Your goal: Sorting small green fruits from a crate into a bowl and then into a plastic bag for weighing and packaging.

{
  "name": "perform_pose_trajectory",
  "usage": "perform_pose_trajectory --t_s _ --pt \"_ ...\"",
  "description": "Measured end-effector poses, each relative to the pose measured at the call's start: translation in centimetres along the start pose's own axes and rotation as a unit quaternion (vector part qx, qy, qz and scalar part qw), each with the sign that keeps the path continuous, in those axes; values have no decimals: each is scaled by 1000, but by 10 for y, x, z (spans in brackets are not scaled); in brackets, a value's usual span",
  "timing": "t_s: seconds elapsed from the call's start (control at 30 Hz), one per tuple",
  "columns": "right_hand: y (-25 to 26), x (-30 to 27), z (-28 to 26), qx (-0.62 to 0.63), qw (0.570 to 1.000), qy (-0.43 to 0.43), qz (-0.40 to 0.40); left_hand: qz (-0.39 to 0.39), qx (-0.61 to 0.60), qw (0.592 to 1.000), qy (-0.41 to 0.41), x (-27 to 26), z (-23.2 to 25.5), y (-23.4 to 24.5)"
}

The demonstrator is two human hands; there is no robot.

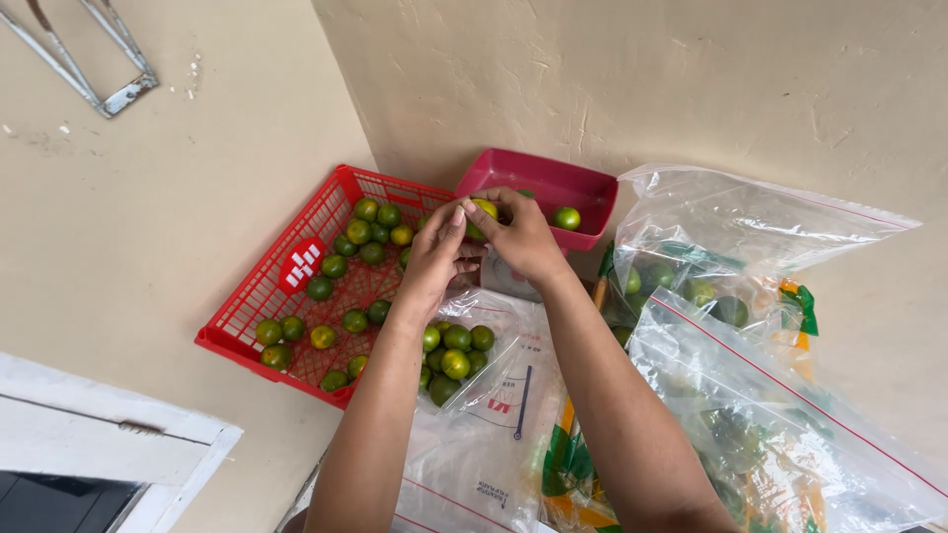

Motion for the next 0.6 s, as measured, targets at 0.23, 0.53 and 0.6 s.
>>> perform_pose_trajectory --t_s 0.23,0.53,0.6 --pt "-37 -56 11 192 977 -78 -50 32 38 998 -36 -42 18 58" --pt "-77 -84 46 162 976 -13 -145 15 79 994 -80 -56 4 118" --pt "-83 -86 58 178 973 -22 -146 -8 116 989 -93 -55 -3 125"
Point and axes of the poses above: each hand's wrist, its own x-axis towards the middle knuckle, its own y-axis out of the back of the hand, z = x × y, the point moved 5 cm from there along x, towards the middle knuckle, and after that the axes turned 13 degrees about z, right-handed, at the moved point
